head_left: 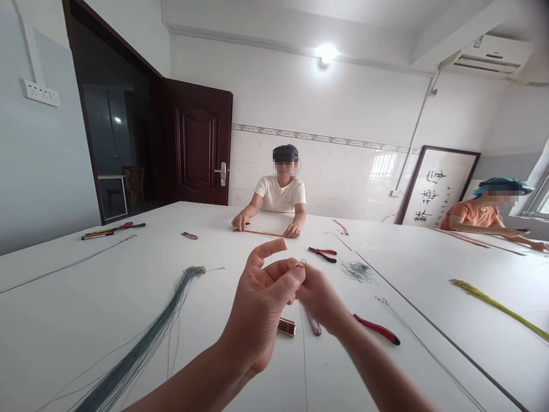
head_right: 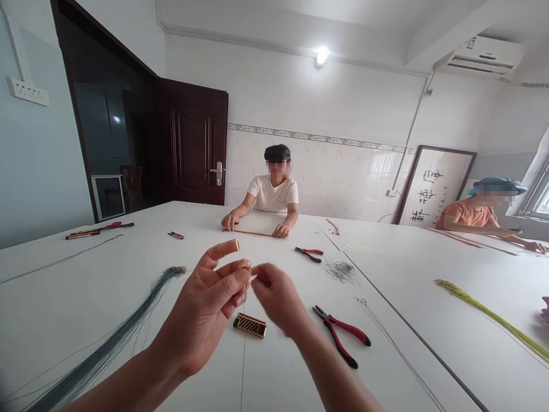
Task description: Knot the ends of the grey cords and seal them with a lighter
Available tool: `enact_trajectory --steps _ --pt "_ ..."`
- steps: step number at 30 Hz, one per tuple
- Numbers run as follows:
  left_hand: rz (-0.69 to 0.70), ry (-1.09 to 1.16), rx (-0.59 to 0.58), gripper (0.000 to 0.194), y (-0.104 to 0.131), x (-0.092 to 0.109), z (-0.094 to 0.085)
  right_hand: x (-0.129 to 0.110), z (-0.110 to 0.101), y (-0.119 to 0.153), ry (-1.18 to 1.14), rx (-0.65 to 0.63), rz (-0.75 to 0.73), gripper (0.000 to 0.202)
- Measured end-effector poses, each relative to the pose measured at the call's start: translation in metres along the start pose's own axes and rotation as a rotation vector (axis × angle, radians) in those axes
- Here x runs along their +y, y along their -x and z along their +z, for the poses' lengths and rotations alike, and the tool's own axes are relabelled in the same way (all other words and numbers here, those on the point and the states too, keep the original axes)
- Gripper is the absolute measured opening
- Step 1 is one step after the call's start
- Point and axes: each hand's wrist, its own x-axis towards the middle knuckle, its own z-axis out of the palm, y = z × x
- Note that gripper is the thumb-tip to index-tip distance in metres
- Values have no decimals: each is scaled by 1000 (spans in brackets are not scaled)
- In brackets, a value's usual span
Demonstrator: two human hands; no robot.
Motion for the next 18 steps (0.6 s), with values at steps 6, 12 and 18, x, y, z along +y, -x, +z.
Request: enact_trajectory --steps 6,12,18 --pt "86 39 -38 32 -3 -3 0 -48 -32 27 -517 120 -95 25" --pt "121 5 -50 31 -4 -2 0 -55 -30 39 -480 178 -163 23" --pt "125 -28 -57 33 -3 -3 -1 -56 -32 38 -503 182 -203 23"
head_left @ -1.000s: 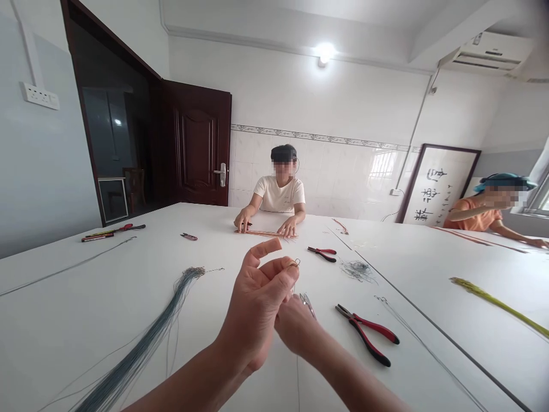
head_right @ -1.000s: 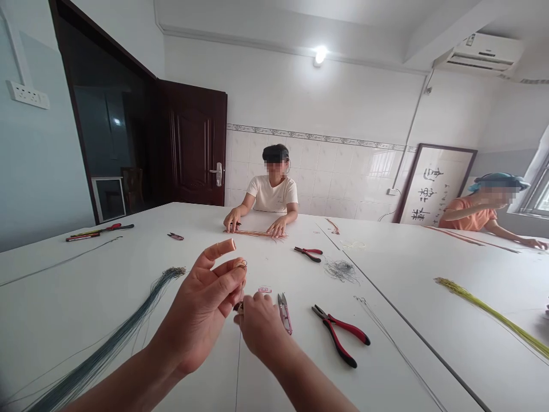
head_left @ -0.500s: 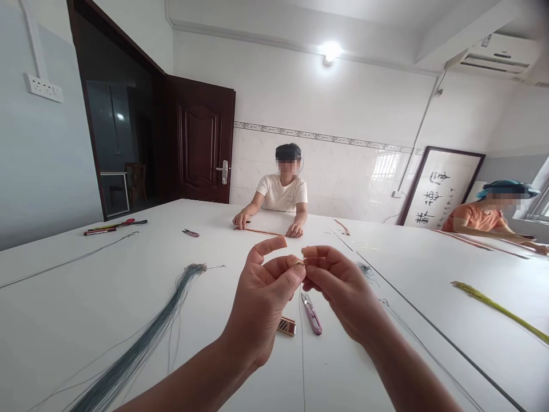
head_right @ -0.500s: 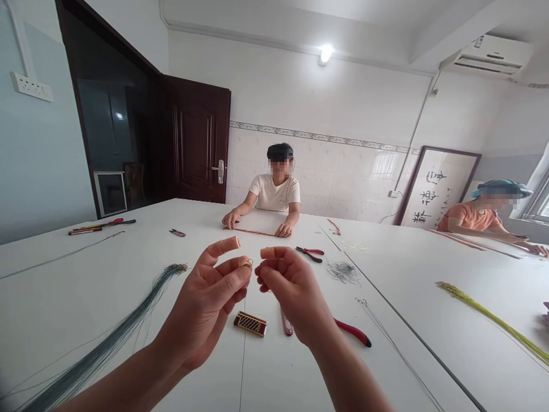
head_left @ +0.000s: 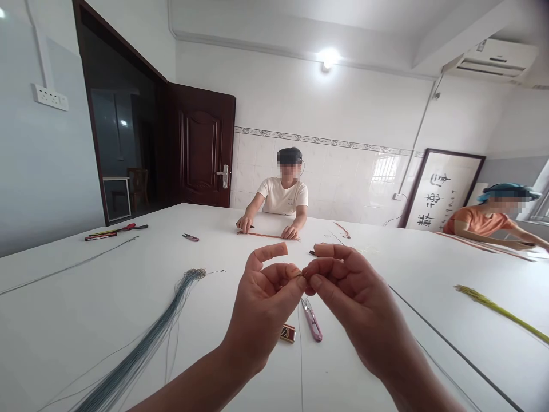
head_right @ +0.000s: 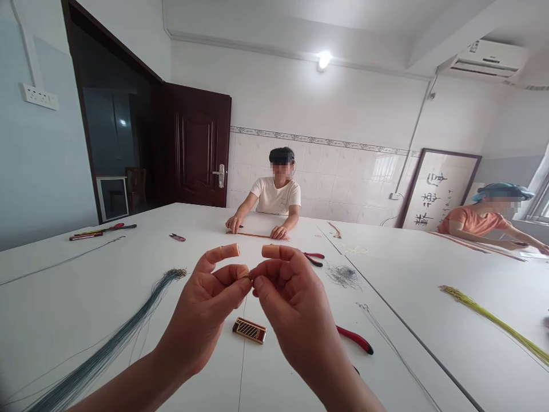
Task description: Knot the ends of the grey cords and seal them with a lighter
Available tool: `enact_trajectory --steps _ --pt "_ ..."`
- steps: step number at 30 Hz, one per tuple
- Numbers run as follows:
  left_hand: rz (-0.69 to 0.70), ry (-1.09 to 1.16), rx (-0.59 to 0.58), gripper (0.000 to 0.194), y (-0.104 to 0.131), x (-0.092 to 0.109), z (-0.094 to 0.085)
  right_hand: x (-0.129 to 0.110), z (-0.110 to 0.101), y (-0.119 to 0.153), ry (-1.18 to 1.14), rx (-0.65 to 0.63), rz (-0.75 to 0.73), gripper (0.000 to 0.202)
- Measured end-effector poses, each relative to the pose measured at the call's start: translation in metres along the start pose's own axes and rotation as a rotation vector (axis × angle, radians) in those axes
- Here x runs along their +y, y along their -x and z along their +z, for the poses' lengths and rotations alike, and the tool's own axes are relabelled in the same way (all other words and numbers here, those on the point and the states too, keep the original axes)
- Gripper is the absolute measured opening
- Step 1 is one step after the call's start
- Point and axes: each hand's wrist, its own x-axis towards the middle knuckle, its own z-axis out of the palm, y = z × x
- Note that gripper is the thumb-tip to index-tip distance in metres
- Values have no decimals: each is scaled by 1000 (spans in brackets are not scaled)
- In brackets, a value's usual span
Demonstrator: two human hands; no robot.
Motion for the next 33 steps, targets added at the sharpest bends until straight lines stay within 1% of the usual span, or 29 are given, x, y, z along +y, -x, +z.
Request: enact_trajectory --steps 4,6,10,15,23,25,28,31,33 --pt "-62 -25 1 34 2 2 2 0 -5 -3 -63 3 45 24" --pt "-92 -49 7 35 3 3 3 -1 -8 -3 -37 3 56 25" --pt "-100 -40 19 36 3 3 3 -2 -8 -1 38 -30 84 28" --pt "-116 -35 52 43 1 4 3 0 -3 1 94 7 35 29" --pt "-163 -79 -17 44 -1 4 0 2 -5 -1 41 -33 41 22" --pt "-172 -84 -30 44 0 4 0 3 -6 -2 44 -58 35 24" --pt "-175 -110 -60 46 1 2 -1 2 -8 -2 106 -102 26 28" --pt "-189 -160 -95 46 1 -1 -2 1 -12 0 214 -157 -7 30" --pt "-187 -175 -97 40 0 -2 -3 0 -15 1 305 -144 -49 29"
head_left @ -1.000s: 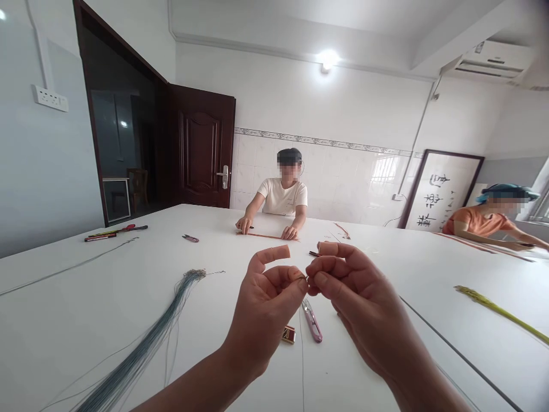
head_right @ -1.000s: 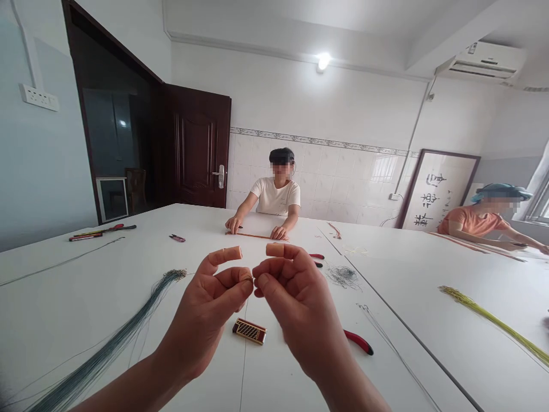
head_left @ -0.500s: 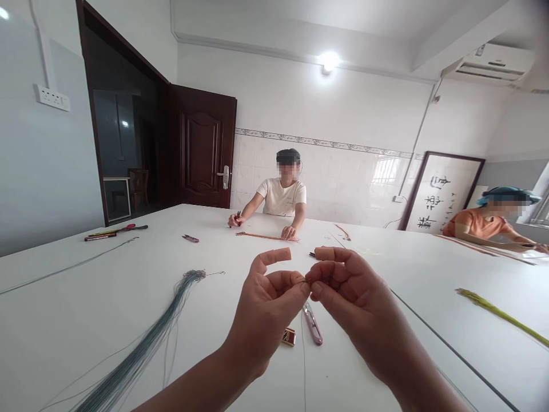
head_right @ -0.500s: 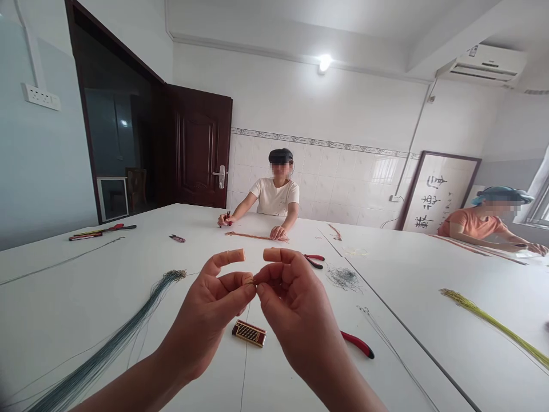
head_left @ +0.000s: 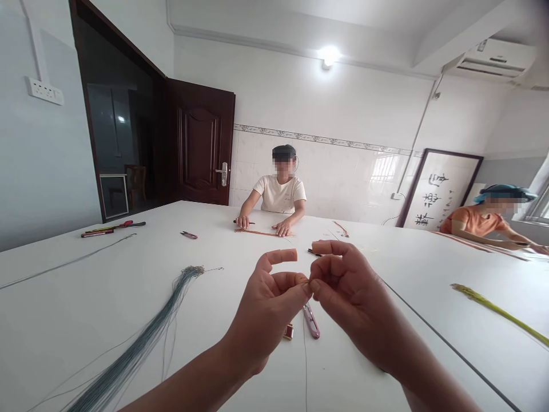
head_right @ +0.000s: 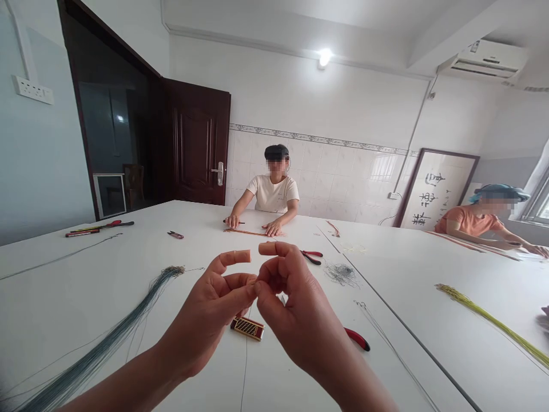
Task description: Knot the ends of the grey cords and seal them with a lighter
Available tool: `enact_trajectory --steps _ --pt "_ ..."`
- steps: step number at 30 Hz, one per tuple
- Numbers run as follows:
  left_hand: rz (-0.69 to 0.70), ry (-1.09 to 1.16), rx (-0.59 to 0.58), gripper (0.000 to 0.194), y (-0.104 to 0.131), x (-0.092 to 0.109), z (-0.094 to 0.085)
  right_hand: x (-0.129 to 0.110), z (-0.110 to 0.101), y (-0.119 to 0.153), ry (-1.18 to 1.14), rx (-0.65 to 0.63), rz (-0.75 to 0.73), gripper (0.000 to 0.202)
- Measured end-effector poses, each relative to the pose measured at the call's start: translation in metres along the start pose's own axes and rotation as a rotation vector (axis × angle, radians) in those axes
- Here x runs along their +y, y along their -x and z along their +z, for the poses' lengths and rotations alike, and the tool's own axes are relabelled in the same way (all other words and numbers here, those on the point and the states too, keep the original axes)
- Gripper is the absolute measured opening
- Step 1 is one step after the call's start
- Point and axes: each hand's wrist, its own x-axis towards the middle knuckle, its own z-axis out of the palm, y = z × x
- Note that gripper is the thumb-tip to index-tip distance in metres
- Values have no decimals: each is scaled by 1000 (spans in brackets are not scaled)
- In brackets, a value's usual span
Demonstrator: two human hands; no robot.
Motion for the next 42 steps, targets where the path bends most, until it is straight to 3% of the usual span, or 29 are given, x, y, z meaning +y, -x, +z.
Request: enact_trajectory --steps 5,9,13,20,28,35,42 --pt "44 47 52 37 -2 0 -1 0 -4 -1 78 225 -18 16" --pt "44 80 71 39 -2 1 -1 1 -1 -3 -32 142 55 15" --pt "35 83 48 39 -1 -2 -1 1 6 -4 -28 114 0 13" --pt "62 109 31 37 -1 -2 0 2 14 -3 13 149 -115 9" --pt "67 100 71 37 -4 -2 0 3 12 -7 -200 203 -17 9" --pt "31 6 1 40 -5 -7 -3 4 15 -6 -72 182 -52 13" --pt "265 -185 -31 37 -12 5 -16 12 13 -6 39 128 -53 27"
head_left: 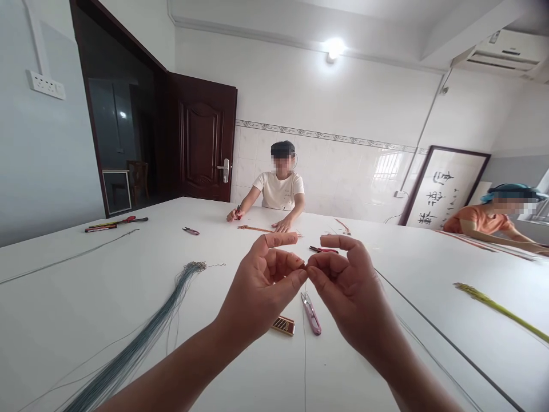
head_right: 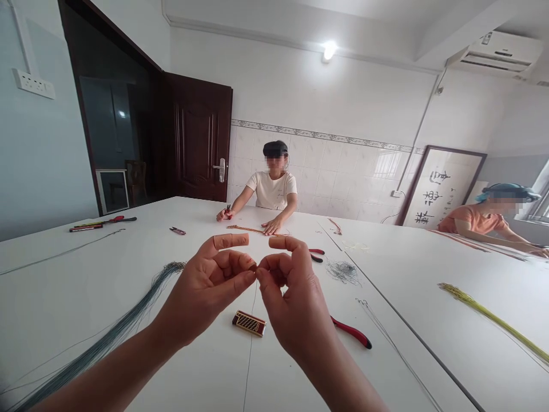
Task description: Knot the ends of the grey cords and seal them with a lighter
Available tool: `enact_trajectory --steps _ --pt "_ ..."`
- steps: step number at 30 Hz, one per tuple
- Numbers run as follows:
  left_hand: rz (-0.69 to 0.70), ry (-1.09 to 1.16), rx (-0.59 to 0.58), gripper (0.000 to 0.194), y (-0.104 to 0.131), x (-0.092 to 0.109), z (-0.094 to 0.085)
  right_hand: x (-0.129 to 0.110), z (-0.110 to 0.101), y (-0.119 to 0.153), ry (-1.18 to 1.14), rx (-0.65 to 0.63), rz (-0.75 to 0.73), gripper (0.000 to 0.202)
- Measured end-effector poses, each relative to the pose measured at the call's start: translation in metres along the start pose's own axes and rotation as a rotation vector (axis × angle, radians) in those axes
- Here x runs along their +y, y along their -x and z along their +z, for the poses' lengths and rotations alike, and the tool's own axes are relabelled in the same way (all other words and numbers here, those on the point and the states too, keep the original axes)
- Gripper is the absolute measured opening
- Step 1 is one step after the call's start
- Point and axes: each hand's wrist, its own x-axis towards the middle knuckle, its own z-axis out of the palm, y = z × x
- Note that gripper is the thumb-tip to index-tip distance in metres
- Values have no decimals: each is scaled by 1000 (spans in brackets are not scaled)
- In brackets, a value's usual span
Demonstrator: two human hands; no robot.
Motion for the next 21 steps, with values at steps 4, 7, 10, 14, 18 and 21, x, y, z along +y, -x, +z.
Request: enact_trajectory --steps 4,7,10,14,18,21 --pt "164 -146 -20 38 -1 -5 -5 1 0 0 23 -8 19 32" --pt "430 -376 -5 47 -2 -12 -7 1 -1 0 13 -17 42 34" --pt "612 -491 24 52 -2 -16 -6 1 -2 -2 -14 -53 59 28" --pt "488 -365 123 48 0 -11 -2 0 -2 -1 -110 -57 79 25" --pt "271 -126 168 45 0 -2 2 -3 5 -3 -422 -114 140 18" --pt "133 67 153 45 -4 1 3 -2 14 -6 -543 -56 181 17"
